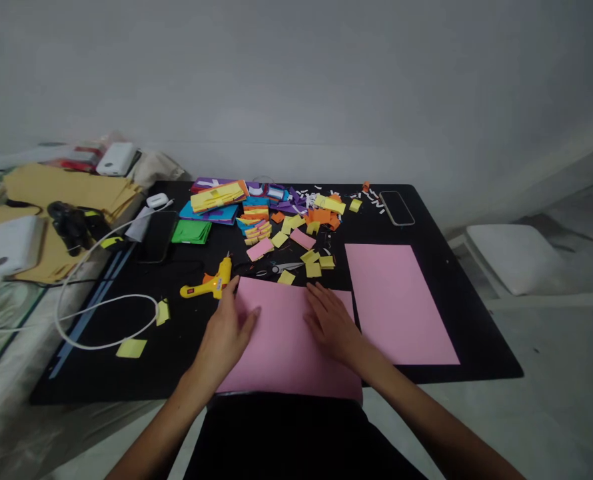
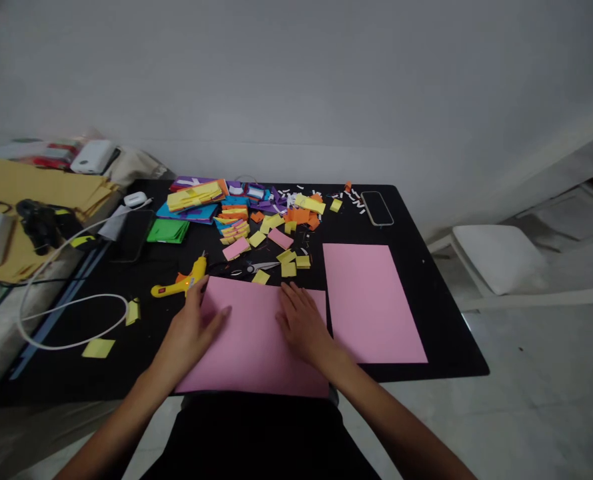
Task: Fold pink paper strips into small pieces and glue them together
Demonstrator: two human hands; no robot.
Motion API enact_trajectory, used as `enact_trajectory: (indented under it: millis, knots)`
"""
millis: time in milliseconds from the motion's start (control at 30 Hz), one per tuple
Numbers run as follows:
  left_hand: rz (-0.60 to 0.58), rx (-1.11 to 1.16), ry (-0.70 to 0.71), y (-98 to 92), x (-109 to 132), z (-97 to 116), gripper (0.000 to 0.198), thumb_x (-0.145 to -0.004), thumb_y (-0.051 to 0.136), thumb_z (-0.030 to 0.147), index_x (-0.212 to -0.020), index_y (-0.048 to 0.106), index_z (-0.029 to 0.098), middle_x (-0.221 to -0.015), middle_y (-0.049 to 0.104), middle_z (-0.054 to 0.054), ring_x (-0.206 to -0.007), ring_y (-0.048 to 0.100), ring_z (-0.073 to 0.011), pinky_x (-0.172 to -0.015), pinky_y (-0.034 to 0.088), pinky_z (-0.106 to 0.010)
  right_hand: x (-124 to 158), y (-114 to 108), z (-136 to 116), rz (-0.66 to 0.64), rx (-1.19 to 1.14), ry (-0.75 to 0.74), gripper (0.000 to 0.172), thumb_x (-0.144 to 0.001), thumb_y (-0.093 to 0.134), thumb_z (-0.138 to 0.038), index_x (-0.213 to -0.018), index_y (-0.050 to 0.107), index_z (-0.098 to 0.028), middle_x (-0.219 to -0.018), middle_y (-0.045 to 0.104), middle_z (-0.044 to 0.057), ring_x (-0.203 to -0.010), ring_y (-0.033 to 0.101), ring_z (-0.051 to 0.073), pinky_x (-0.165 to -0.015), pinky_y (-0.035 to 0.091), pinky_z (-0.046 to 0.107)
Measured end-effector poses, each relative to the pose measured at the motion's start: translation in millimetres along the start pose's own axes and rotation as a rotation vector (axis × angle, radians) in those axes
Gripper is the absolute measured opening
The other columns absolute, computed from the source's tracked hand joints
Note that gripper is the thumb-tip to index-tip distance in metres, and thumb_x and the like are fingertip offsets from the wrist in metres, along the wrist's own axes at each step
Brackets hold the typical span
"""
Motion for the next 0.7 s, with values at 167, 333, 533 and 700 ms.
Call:
enact_trajectory:
  millis: [167, 333, 533, 700]
  knots:
    - [-0.004, 0.248, -0.159, 2.1, -4.1, -9.5, 0.076, -0.093, 0.062, 0.06, -0.154, 0.043, 0.019, -0.066, 0.063, 0.005, -0.053, 0.059, -0.0194, -0.055, 0.044, -0.028, -2.3, -1.8, 7.4, 0.0, -0.052, -0.089, 0.056, -0.111, 0.044, -0.026, -0.167, 0.041, -0.019, -0.167, 0.051, 0.014, -0.162, 0.038, 0.033, -0.128, 0.041, 0.063]
    - [-0.107, 0.778, -0.41, 11.2, -7.7, -11.1, 0.086, -0.074, 0.083, 0.065, -0.14, 0.05, 0.02, -0.079, 0.072, 0.0, -0.057, 0.066, -0.019, -0.056, 0.052, -0.03, -4.2, 2.6, 7.0, -0.011, -0.045, -0.11, 0.059, -0.111, 0.048, -0.033, -0.167, 0.039, -0.015, -0.168, 0.049, 0.016, -0.163, 0.036, 0.034, -0.129, 0.038, 0.064]
    - [-0.033, 0.648, -0.321, 10.6, -6.1, -18.0, 0.077, -0.078, 0.083, 0.056, -0.139, 0.05, 0.021, -0.11, 0.075, -0.009, -0.091, 0.076, -0.0262, -0.081, 0.063, -0.041, -3.6, 7.1, -0.4, -0.008, 0.018, -0.108, 0.061, -0.109, 0.049, -0.029, -0.167, 0.038, -0.016, -0.17, 0.046, 0.015, -0.164, 0.033, 0.034, -0.13, 0.037, 0.063]
    - [0.145, -0.034, 0.143, 3.8, 3.0, -16.3, 0.058, -0.095, 0.07, 0.04, -0.147, 0.054, 0.018, -0.143, 0.063, -0.02, -0.135, 0.062, -0.0381, -0.113, 0.051, -0.061, -3.9, 2.6, -2.7, -0.056, -0.006, -0.166, 0.068, -0.1, 0.045, -0.012, -0.167, 0.038, -0.013, -0.169, 0.049, 0.013, -0.164, 0.033, 0.031, -0.132, 0.034, 0.061]
Point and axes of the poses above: each hand's wrist, its own x-axis away from the middle knuckle, its own y-axis out of the palm, z = x × y, the point moved 2 cm from there along -x, towards the middle knuckle
